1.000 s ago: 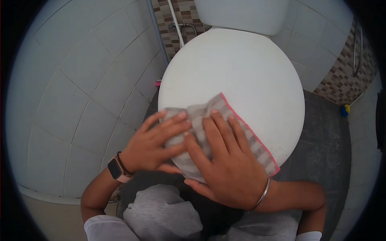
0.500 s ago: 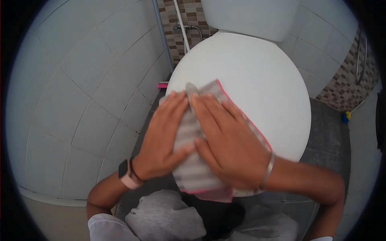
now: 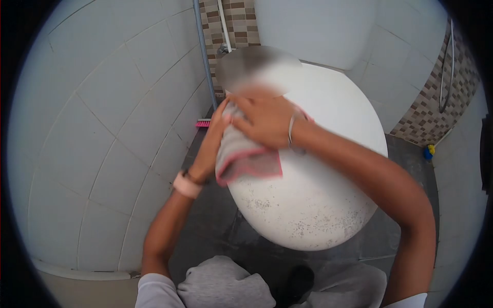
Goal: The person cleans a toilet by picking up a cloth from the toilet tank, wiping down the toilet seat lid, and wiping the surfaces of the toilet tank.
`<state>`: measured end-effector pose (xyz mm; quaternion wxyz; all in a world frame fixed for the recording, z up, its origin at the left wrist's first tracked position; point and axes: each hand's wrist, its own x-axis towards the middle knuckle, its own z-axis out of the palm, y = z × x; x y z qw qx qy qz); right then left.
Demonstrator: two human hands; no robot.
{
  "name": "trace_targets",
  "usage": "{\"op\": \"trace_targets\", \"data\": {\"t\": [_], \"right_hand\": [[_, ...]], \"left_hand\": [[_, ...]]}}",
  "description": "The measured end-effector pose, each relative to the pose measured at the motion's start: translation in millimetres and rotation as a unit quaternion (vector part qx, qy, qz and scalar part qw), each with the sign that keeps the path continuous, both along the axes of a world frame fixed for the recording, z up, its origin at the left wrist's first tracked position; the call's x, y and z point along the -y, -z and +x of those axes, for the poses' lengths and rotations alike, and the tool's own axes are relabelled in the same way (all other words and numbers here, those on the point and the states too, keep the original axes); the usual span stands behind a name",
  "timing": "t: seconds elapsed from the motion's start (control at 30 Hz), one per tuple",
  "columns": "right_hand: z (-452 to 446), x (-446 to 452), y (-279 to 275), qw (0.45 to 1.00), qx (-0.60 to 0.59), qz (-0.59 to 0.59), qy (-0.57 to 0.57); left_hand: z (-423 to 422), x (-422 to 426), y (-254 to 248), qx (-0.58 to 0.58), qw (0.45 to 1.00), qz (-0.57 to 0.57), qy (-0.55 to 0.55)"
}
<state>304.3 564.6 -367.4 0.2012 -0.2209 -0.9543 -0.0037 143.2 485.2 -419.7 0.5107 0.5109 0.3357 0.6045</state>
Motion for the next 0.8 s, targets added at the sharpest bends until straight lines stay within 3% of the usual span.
{"op": "trace_targets", "data": {"t": [0.13,0.2,0.3,0.53,0.6,0.67,0.73,0.8], "right_hand": [[33,75,-1,0.999,-0.014,0.02,-0.046],[43,93,-5,0.998,-0.009,-0.011,-0.056],[42,76,-7,0.994,-0.03,-0.062,-0.083],[34,-34,-8,0.993,0.017,0.031,-0.114],[37,-62,-18,0.997,0.026,-0.05,-0.061],[47,-89,-21,0.997,0.026,-0.072,-0.03],[69,-117,-15,0.999,0.018,-0.034,-0.021],[86,-129,-18,0.996,0.009,-0.077,0.032]], "left_hand": [[19,77,24,-0.323,0.918,0.146,-0.177],[25,86,19,-0.384,0.885,0.177,-0.196],[31,85,-2,-0.379,0.895,0.139,-0.189],[12,-11,-36,-0.455,0.867,0.124,-0.161],[15,-49,-43,-0.476,0.853,0.147,-0.153],[14,-89,-41,-0.618,0.717,0.275,-0.167],[21,-132,-43,-0.733,0.584,0.317,-0.145],[40,-157,-54,-0.75,0.604,0.251,-0.103]]}}
